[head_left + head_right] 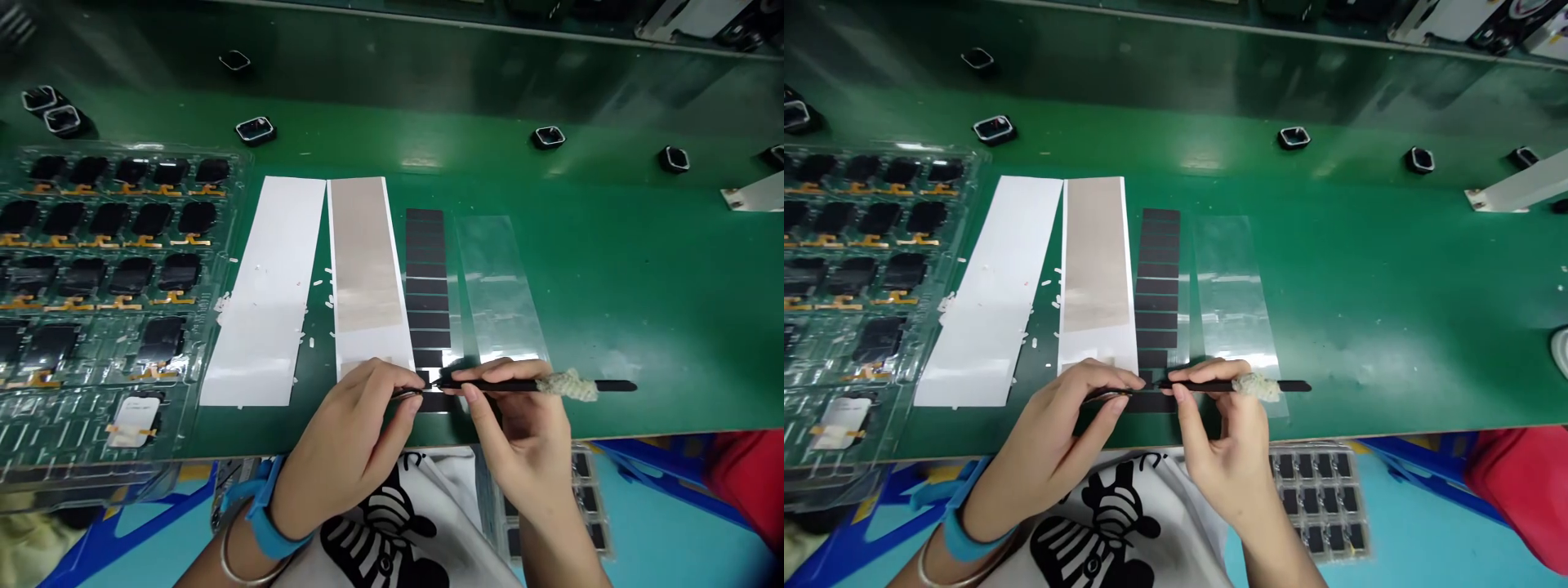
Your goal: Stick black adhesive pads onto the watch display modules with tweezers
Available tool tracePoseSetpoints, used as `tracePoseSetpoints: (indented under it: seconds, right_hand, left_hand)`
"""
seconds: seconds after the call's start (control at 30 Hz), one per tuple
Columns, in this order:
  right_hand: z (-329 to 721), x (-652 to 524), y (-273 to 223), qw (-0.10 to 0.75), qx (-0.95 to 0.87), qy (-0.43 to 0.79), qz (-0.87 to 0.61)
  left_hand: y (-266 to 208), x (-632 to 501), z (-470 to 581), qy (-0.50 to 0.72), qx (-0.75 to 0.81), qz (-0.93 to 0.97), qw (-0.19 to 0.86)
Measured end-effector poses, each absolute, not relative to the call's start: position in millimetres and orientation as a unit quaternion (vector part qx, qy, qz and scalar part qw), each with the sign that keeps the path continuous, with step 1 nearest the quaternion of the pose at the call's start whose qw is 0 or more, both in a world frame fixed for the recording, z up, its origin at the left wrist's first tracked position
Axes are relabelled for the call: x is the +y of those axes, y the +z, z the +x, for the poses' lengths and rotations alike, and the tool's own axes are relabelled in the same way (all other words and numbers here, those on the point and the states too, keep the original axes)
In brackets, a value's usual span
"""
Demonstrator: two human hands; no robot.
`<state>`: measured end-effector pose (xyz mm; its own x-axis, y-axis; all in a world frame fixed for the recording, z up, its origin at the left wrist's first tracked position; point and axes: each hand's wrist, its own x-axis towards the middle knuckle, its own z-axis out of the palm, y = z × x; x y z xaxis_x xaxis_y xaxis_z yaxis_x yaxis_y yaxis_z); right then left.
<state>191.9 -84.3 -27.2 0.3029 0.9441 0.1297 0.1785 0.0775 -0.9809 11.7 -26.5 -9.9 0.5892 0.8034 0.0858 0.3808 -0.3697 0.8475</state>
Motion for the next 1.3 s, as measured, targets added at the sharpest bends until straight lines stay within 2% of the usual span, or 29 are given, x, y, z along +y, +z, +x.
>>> tracePoseSetpoints:
  seconds: [0.63, 0.97, 1.13, 1.3]
  right_hand:
    - [189.6, -83.2, -24.2, 0.562, -0.434, 0.336, -0.619]
    - [198.2, -77.7, -19.1, 0.659, -0.343, 0.325, -0.586]
    - [184.5, -67.6, -0.7, 0.712, -0.370, 0.267, -0.534]
    - [153.5, -54.8, 15.9, 0.738, -0.400, 0.287, -0.462]
  left_hand:
    - [-8.0, -24.5, 13.1, 0.241, 0.383, 0.791, 0.412]
    - [-5.7, -23.7, 8.7, 0.345, 0.430, 0.682, 0.480]
    - [2.3, -16.2, -0.3, 0.379, 0.412, 0.666, 0.493]
    - [2.1, -8.4, -1.3, 0.410, 0.416, 0.650, 0.486]
